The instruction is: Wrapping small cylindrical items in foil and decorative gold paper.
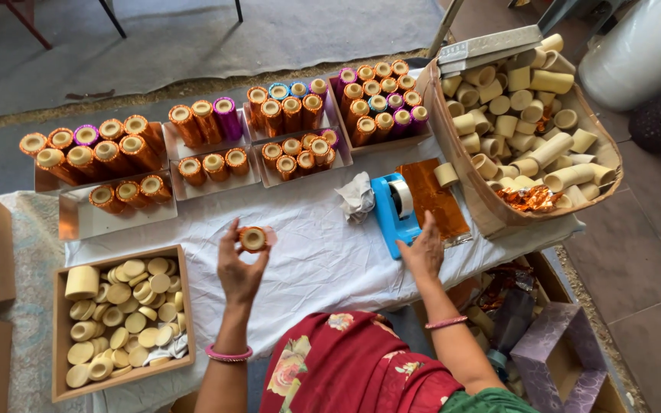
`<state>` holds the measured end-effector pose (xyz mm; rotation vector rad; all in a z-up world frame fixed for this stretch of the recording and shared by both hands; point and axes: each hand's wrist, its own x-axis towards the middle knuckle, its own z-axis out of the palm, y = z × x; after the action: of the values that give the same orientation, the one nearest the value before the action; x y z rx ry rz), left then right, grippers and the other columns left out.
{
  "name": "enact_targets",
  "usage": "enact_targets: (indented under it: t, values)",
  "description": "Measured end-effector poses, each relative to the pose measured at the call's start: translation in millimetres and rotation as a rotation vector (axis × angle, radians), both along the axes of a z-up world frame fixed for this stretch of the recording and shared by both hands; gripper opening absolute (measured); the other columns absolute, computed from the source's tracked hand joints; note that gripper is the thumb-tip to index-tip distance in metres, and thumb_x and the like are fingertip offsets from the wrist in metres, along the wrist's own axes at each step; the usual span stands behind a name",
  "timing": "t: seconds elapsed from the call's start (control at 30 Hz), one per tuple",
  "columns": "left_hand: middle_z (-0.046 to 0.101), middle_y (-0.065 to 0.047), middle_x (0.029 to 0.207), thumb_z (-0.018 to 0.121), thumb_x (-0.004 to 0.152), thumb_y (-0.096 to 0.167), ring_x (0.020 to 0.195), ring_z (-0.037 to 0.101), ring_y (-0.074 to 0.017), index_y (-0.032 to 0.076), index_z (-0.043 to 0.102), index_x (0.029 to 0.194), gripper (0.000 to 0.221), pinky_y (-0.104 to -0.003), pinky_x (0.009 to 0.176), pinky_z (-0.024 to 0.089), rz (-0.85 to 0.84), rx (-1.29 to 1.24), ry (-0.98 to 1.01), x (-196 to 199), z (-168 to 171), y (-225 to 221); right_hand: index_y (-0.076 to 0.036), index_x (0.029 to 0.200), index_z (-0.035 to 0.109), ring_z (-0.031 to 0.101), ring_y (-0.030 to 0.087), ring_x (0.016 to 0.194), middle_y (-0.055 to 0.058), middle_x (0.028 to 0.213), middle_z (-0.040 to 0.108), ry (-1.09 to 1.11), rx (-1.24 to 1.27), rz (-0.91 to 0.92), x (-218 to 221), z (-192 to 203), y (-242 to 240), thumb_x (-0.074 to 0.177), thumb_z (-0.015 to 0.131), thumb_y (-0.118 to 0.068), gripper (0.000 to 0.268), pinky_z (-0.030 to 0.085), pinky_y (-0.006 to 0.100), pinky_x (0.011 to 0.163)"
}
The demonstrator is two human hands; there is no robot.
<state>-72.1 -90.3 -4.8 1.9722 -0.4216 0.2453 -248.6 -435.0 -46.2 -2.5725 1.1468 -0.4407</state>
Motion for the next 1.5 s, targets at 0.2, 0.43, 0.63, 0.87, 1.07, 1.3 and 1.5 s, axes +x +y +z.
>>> enact_targets:
  t: [0.2,0.43,0.63,0.87,1.07,1.3,1.5]
  values:
    - [0.069,-0.013,0.121,0.086,0.074,0.015,0.103,0.072,-0.0239,0.008,0.046,0.15,0.086,-0.035,0.085,0.062,-0.238,-0.051,-0.017,-29,27,-60,-0.007,0.155,0.033,0.047,0.036,0.139,0.018,0.153,0.046,-0.365,-0.008,0.721,43,59,59,0.073,0.091,-0.033,0.104,0.04,0.044,0.116]
    - [0.069,-0.013,0.12,0.086,0.072,0.015,0.104,0.072,-0.026,0.009,0.04,0.153,0.093,-0.035,0.085,0.063,-0.265,-0.065,-0.022,-50,67,-121,-0.007,0.152,0.043,0.056,0.034,0.132,0.016,0.144,0.058,-0.46,0.075,0.901,58,91,59,0.079,0.09,-0.022,0.088,0.045,0.044,0.112]
    - [0.066,-0.015,0.131,0.082,0.085,0.023,0.115,0.069,-0.0283,0.007,0.03,0.158,0.091,-0.036,0.089,0.061,-0.428,-0.19,-0.093,-59,81,-159,-0.008,0.148,0.046,0.066,0.028,0.115,0.015,0.135,0.063,-0.524,0.291,0.842,59,82,-10,0.074,0.092,-0.025,0.089,0.055,0.041,0.101]
    - [0.068,-0.014,0.128,0.073,0.091,0.036,0.113,0.068,-0.0276,0.014,0.046,0.15,0.069,-0.04,0.091,0.057,-0.367,0.159,0.055,-57,45,-162,-0.007,0.142,0.048,0.067,0.029,0.116,0.017,0.132,0.065,-0.679,0.222,0.415,88,78,-132,0.075,0.091,-0.019,0.081,0.057,0.038,0.098]
    - [0.068,-0.013,0.127,0.064,0.093,0.051,0.117,0.066,-0.0298,0.015,0.059,0.139,0.059,-0.042,0.095,0.053,-0.348,0.447,0.31,-68,9,-143,-0.01,0.134,0.057,0.068,0.031,0.113,0.013,0.125,0.07,-0.522,0.178,0.256,133,10,-200,0.067,0.092,-0.014,0.076,0.055,0.041,0.097]
    - [0.069,-0.015,0.126,0.067,0.087,0.053,0.118,0.067,-0.03,0.015,0.056,0.141,0.068,-0.042,0.097,0.053,-0.166,0.486,0.479,-84,-18,-110,-0.01,0.124,0.062,0.067,0.034,0.11,0.014,0.117,0.071,-0.445,0.174,0.189,171,-45,-228,0.062,0.094,-0.012,0.07,0.053,0.043,0.095]
    - [0.07,-0.015,0.126,0.068,0.085,0.055,0.117,0.067,-0.0298,0.014,0.055,0.143,0.072,-0.042,0.096,0.053,-0.097,0.501,0.58,-91,-38,-97,-0.008,0.125,0.06,0.067,0.034,0.111,0.015,0.118,0.071,-0.453,0.202,0.183,170,-55,-233,0.064,0.092,-0.012,0.069,0.053,0.043,0.097]
